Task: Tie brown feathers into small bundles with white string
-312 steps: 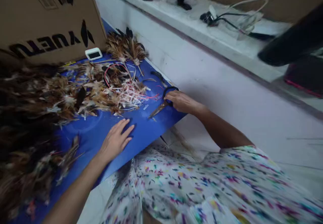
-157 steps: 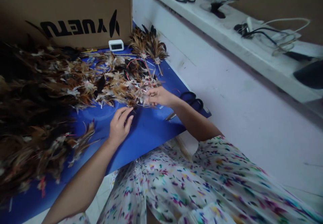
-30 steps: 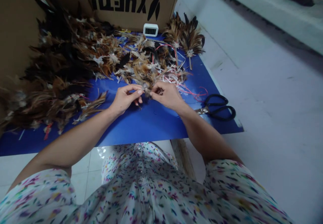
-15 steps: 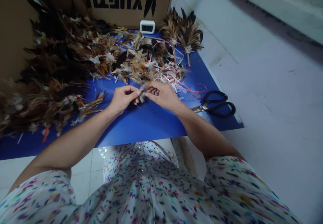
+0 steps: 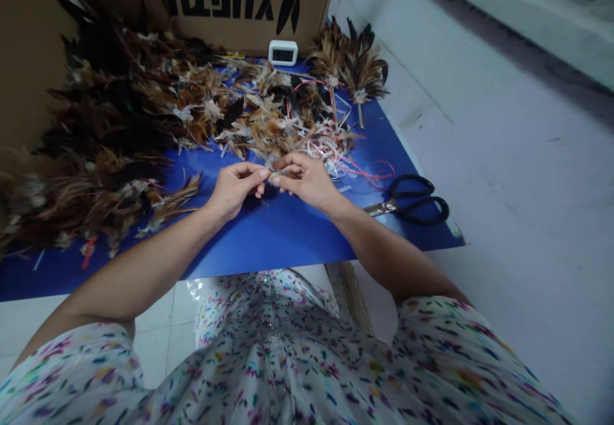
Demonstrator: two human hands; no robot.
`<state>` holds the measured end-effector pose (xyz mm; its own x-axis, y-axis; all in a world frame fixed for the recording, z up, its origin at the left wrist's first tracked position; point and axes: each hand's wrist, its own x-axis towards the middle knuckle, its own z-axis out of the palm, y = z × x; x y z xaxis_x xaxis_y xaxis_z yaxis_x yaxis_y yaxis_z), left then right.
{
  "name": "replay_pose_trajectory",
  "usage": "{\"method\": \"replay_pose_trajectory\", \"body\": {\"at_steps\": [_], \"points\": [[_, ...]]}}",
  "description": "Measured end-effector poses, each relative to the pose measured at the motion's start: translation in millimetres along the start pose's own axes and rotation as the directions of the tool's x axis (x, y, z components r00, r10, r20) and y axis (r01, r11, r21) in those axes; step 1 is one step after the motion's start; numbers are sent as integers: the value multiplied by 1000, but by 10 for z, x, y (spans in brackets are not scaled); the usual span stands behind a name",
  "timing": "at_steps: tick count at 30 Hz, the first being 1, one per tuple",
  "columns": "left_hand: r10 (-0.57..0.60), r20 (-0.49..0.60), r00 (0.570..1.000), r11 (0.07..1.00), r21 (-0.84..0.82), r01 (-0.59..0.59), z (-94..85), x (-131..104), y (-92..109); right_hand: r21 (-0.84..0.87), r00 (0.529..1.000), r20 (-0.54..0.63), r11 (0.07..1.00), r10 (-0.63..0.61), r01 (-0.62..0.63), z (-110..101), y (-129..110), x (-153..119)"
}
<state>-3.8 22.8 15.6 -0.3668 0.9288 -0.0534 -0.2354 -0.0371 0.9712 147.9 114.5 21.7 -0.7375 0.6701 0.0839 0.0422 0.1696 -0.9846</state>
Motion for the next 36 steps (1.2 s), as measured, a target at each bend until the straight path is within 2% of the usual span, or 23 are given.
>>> {"method": "replay_pose_trajectory", "body": {"at_steps": [8, 15, 21, 29, 36], "points": [[-3, 15, 1000, 1000, 25, 3, -16, 9, -14, -79, 994, -62, 993, -92, 87, -27, -5, 7], [-7, 55, 998, 1000, 16, 6, -41, 19, -24, -87, 988, -62, 987, -141, 136, -59, 40, 33], [-11, 78, 997, 999, 52, 7, -47, 12, -11, -119, 986, -77, 983, -148, 139, -65, 37, 28], [-4, 77, 997, 997, 78, -2, -27, -4, 0, -220, 972, -85, 956, -218, 195, -78, 0, 10], [-10, 80, 997, 995, 98, 2, -32, 0, 9, -202, 973, -75, 959, -217, 198, -58, 5, 1]]}}
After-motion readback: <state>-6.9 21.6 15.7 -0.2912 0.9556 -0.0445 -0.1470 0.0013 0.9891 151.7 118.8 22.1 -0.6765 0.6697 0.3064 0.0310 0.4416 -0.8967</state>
